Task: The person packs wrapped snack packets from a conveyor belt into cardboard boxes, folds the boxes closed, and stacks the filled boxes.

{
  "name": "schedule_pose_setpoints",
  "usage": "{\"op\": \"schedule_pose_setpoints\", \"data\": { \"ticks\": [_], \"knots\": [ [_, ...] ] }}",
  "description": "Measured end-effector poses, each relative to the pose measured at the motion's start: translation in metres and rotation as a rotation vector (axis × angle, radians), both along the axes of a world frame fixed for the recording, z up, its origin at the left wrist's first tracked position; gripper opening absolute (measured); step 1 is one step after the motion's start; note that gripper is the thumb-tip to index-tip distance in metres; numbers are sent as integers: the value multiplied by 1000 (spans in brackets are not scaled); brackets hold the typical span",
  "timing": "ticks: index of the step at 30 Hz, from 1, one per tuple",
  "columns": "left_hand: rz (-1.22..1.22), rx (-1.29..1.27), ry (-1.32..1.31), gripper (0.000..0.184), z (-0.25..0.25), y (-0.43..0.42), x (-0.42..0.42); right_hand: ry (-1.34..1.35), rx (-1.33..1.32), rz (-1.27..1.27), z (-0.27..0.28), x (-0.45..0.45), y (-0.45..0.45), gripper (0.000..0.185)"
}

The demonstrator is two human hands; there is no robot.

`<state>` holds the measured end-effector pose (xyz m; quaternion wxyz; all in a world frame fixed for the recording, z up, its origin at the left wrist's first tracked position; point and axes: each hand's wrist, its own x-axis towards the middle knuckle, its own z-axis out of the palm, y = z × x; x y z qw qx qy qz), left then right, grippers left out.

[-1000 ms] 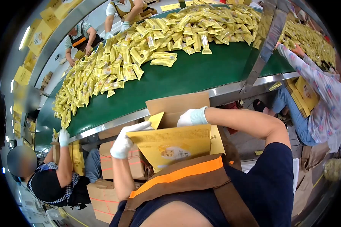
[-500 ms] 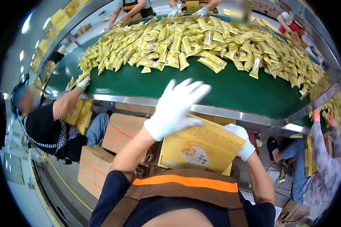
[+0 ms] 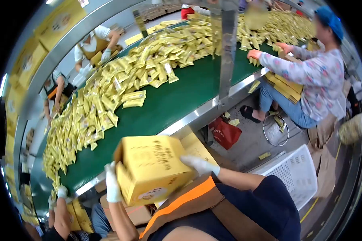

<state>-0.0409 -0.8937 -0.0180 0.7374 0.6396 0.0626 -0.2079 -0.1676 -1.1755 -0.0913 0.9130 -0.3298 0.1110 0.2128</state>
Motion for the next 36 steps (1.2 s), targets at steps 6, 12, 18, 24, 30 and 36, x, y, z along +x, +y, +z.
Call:
{"op": "schedule_pose_setpoints", "data": {
  "ticks": [6,12,18,24,30,36],
  "knots": [
    [20,7,-322,75,-127,31,-63,-856,-793,478,128,53,-39,38],
    [-150,872,-505,56,-173,37,-81,-1248,-1300,1431,56,66,19,34],
    [-227,434,-546,52,-20,-29,-16,-1213,-1352,1247,42,60,43,32],
    [-481,724,-868,67,-53,-48,-19,-888,-2077,305,26,41,-22,64],
    [-436,509,-663,63,-149,-5,-33,-314,-1445,348,-72,43,-40,106],
    [-244,253,-250,98,-124,-38,-69,-375,-1397,394,-34,43,-5,96]
  ]
}}
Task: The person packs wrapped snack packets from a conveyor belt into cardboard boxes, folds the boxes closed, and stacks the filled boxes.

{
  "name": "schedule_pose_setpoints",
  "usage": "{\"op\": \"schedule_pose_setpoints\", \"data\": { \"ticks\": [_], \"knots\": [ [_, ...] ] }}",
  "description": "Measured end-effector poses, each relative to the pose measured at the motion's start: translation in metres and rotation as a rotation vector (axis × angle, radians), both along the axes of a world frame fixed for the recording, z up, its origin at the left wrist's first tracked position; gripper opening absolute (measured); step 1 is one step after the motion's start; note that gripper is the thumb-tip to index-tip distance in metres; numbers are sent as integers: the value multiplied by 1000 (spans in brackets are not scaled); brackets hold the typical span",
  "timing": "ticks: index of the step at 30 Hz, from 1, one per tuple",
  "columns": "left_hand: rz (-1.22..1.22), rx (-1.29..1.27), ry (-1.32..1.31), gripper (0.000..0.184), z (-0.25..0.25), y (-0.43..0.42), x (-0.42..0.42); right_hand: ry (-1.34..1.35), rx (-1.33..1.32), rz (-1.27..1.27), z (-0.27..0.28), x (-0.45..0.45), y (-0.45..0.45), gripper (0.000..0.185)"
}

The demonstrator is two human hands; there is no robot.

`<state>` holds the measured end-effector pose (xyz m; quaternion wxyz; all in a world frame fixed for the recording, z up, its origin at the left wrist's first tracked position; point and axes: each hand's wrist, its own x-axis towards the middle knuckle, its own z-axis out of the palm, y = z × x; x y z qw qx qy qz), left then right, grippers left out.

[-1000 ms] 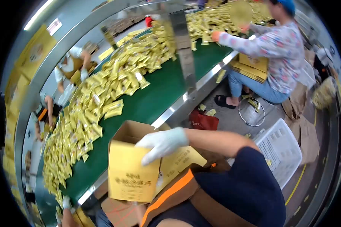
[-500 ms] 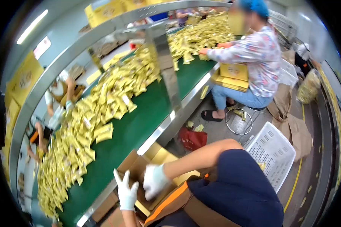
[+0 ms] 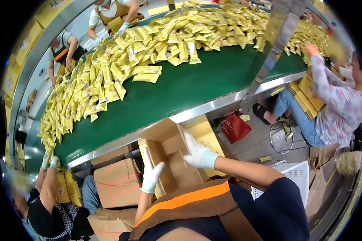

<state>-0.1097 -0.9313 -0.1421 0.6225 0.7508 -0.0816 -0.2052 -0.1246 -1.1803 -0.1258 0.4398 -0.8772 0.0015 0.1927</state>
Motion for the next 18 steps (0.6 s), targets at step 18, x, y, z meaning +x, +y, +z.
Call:
{"op": "schedule_pose_setpoints", "data": {
  "ticks": [18],
  "knots": [
    [527,923,-754,84,-15,74,335,-810,-79,-196,102,489,-117,85]
  ]
}}
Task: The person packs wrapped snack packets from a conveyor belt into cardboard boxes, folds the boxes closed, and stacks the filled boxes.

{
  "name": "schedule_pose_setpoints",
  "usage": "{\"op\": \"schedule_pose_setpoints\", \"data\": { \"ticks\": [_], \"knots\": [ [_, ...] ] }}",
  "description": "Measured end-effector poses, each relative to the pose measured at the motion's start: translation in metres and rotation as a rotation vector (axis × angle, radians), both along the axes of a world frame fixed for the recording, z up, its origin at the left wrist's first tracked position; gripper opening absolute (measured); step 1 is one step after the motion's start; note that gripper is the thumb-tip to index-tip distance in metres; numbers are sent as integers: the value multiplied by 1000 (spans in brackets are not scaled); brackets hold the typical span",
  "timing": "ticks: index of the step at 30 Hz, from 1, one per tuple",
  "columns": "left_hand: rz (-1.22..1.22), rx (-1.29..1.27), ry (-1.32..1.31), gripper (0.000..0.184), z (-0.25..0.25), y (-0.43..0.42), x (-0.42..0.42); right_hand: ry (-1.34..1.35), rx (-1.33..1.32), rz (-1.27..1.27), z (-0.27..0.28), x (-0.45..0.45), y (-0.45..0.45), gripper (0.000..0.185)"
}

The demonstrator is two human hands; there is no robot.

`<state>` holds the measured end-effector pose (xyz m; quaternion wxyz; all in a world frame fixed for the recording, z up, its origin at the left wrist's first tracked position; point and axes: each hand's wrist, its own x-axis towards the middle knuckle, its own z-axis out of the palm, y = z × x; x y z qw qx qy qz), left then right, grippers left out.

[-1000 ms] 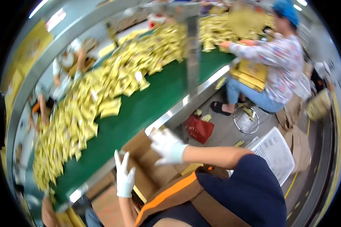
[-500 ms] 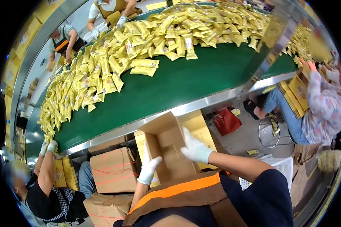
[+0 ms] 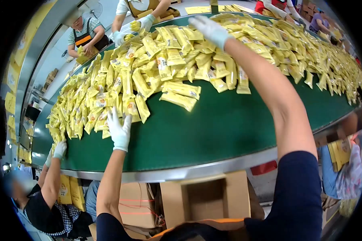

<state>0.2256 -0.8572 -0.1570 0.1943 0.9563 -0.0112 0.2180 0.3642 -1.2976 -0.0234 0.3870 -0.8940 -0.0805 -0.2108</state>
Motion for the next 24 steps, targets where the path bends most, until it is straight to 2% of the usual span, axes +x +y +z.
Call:
{"op": "schedule_pose_setpoints", "data": {
  "ticks": [2,3,4,5,6,7,9,10,12,13,14,16,17,19,22,24],
  "knots": [
    [144,-121,-9,85,-22,18,28,222,129,-12,-10,80,-13,96],
    [214,61,102,83,-20,13,31,253,232,-61,-17,94,1,97],
    [197,125,180,82,-21,10,36,473,28,138,-7,88,33,105],
    [149,25,151,83,-24,11,44,344,-168,54,-32,77,58,114],
    [94,-70,132,83,-26,10,50,383,-161,153,-43,80,69,116],
    [69,-123,156,82,-17,-3,47,398,-135,264,-32,55,85,117],
    [-103,-25,106,81,-55,10,67,459,-410,374,-22,39,97,117],
    [-136,-105,82,80,-49,-1,61,515,-499,437,-17,26,102,117],
    [-150,-188,117,77,-28,-18,41,529,-652,438,-12,-4,111,114],
    [-156,-231,125,75,-19,-25,33,425,-686,471,-20,-16,116,103],
    [-216,-210,246,71,-12,-29,28,501,-636,495,-30,-33,116,101],
    [-384,-527,219,72,-38,-33,20,508,-764,551,-42,-75,121,93],
    [-360,-487,264,71,-35,-43,6,436,-618,538,-63,-86,115,88],
    [-405,-455,361,67,-21,-65,-26,494,-490,531,-65,-117,102,80],
    [-519,-362,343,58,-1,-73,-62,656,-553,518,-35,-145,79,83],
    [-531,-456,467,53,20,-72,-88,509,-588,648,-38,-122,47,83]
  ]
}}
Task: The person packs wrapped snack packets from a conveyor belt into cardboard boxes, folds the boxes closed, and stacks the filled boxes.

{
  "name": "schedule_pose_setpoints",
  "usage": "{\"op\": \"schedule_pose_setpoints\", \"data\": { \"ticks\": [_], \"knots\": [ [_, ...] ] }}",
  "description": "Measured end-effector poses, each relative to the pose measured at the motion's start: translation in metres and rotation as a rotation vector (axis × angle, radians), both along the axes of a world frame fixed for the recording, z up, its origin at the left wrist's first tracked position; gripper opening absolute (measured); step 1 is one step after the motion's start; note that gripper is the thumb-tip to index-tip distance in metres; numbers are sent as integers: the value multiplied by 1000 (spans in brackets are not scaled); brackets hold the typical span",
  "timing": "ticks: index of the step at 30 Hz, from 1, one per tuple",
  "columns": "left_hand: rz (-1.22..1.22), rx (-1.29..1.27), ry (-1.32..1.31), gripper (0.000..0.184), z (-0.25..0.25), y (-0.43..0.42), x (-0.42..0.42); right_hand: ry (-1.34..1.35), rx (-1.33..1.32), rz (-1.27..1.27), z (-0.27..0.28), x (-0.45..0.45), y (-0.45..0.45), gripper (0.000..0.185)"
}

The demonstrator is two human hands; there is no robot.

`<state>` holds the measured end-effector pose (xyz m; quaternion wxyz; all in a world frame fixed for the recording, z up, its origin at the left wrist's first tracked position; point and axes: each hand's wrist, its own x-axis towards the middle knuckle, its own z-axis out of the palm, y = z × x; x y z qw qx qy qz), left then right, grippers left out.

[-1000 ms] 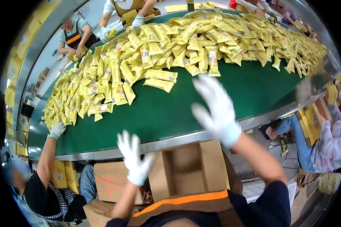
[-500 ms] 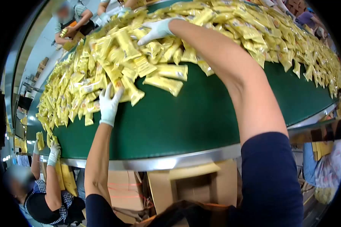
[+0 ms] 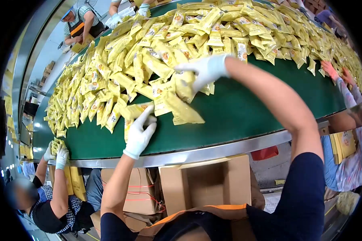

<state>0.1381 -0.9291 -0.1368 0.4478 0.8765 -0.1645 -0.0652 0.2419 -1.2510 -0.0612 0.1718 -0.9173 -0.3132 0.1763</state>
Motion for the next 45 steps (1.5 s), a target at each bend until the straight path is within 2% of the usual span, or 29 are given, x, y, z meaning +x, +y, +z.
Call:
{"op": "schedule_pose_setpoints", "data": {
  "ticks": [2,3,4,5,6,8,10,11,12,14,15,16,18,20,22,23,24,26,28,30,32,33,34,36,38,40,42,43,45],
  "knots": [
    [30,19,-137,51,12,3,-14,210,68,-211,35,19,-9,77],
    [63,146,-333,50,13,8,-16,141,219,-327,57,22,-4,64],
    [94,274,-531,49,14,14,-15,34,422,-322,43,58,-8,54],
    [188,427,-566,51,14,18,-14,-152,531,-424,38,81,0,48],
    [229,567,-593,57,14,20,-11,-494,363,-391,26,117,-2,64],
    [272,688,-651,64,-18,35,1,-370,257,-506,0,160,19,81],
    [309,611,-546,65,-22,36,3,-343,153,-520,-33,178,58,94],
    [303,583,-535,64,-26,40,5,-376,-32,-452,-39,161,80,95],
    [300,551,-521,64,-29,42,4,-276,-108,-390,-25,148,89,89],
    [290,501,-559,59,-30,42,6,-242,-116,-233,-24,147,79,83],
    [275,505,-570,58,-31,42,7,-236,-218,-188,-13,128,76,81],
    [253,511,-584,58,-30,43,7,-265,-214,-116,-11,121,73,80],
    [286,516,-560,58,-28,39,3,-101,-203,-153,-5,81,59,78],
    [293,487,-548,60,-29,39,0,-160,-87,-141,-17,56,35,75],
    [332,251,-437,61,-40,44,-5,-198,-21,-157,-24,27,6,69],
    [325,59,-399,61,-43,45,-12,-112,-93,-224,-22,17,-7,82],
    [378,-189,-245,61,-42,42,-17,-171,-73,-256,-32,15,-28,79],
    [373,-270,-320,62,-24,28,-26,-259,-29,-404,-30,-9,-58,73],
    [285,-146,-333,64,13,-1,-40,-261,44,-528,-9,-37,-72,66],
    [-14,105,-654,68,38,-29,-38,-742,420,-580,-26,-75,-67,50],
    [-295,230,-592,68,56,-63,-34,-470,412,-494,-24,-129,-29,38],
    [-405,354,-573,70,51,-76,-28,-483,291,-419,-40,-139,-13,37],
    [-498,546,-697,68,38,-85,-23,-491,174,-348,-62,-147,1,36],
    [-481,592,-856,51,24,-95,-20,-685,119,-335,-85,-153,7,35],
    [-459,721,-826,63,27,-88,-34,-544,135,-304,-95,-167,3,36],
    [-411,729,-693,60,29,-68,-49,-529,156,-285,-99,-179,-8,39],
    [-316,771,-469,60,39,-46,-62,-287,178,-409,-81,-198,-21,41],
    [-250,763,-468,62,39,-33,-62,-168,185,-473,-68,-204,-28,41],
    [-96,709,-454,65,25,-2,-62,-199,271,-729,-54,-210,-43,44]
  ]
}}
